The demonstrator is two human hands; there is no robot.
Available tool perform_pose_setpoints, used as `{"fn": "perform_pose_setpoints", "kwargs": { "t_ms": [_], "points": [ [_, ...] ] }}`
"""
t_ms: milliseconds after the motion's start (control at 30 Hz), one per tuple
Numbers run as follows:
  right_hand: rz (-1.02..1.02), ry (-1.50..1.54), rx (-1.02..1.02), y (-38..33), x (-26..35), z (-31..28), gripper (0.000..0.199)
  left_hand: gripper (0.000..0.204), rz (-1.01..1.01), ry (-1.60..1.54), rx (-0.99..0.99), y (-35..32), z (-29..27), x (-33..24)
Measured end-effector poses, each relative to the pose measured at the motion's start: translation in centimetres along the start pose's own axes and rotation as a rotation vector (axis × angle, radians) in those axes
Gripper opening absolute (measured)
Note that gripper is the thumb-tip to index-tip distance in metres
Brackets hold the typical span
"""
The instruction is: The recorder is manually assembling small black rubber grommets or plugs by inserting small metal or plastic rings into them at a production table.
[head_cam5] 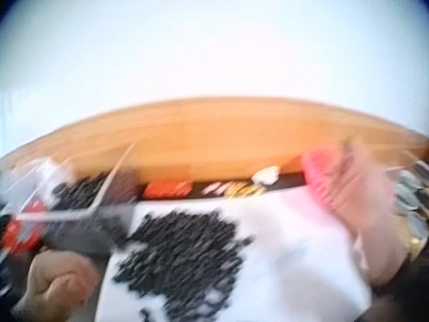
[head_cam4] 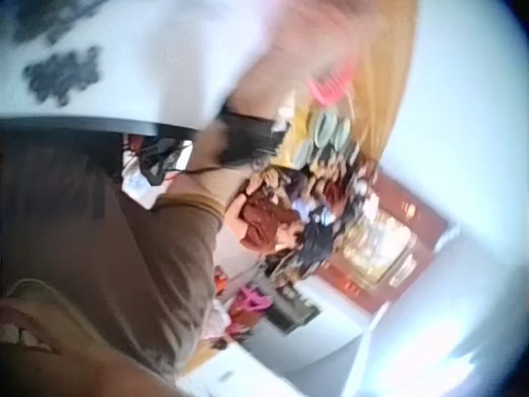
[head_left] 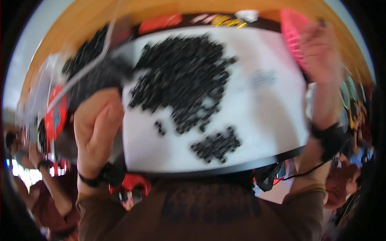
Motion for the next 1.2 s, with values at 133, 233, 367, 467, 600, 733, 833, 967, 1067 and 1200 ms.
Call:
{"fn": "perform_pose_setpoints", "kwargs": {
  "t_ms": [133,233,367,467,600,733,833,967,1067,1200],
  "points": [
    [-0.810,-0.561,-0.366,-5.6,25.3,-5.8,0.041,0.026,-0.052,-0.139,0.063,-1.5,-0.4,2.2],
    [-0.682,-0.401,-0.436,-2.9,10.5,-4.4,0.053,0.026,-0.253,-0.111,0.083,-4.6,-1.6,4.7],
    [-0.323,-0.407,-0.056,-0.8,8.1,-3.5,0.019,0.024,-0.248,0.079,0.248,-5.0,-0.4,5.9],
    [-0.159,-0.394,0.123,-0.8,4.6,-2.9,0.007,0.010,-0.074,0.233,0.285,-4.4,1.4,6.0],
    [0.089,-0.398,-0.190,-0.7,-12.9,-3.3,0.021,0.017,0.223,0.502,0.291,-3.7,4.1,5.7],
    [0.137,-0.430,-0.248,-2.2,-19.6,-3.1,0.026,0.030,0.348,0.595,0.347,-3.0,5.2,5.6],
    [0.138,-0.551,-0.240,-2.9,-20.5,-3.7,0.026,0.029,0.267,0.436,0.354,-1.9,5.0,5.1],
    [0.230,-0.753,-0.229,-3.6,-21.4,-4.1,0.021,0.028,0.148,0.068,0.363,0.5,4.4,3.0],
    [0.302,-0.699,-0.270,-3.6,-22.4,-2.7,0.022,0.031,0.196,-0.032,0.358,1.6,4.7,1.1],
    [0.172,-0.622,-0.230,-3.9,-21.6,-2.6,0.028,0.033,0.276,-0.080,0.377,2.8,6.0,-0.7]
  ]
}}
Point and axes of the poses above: each hand's wrist, its own y-axis towards the middle knuckle, its own z-axis out of the palm, x = y × z, the point moved 5 cm from there along y, towards the middle knuckle, and after that the axes turned 15 degrees about y, right-handed, at the moved point
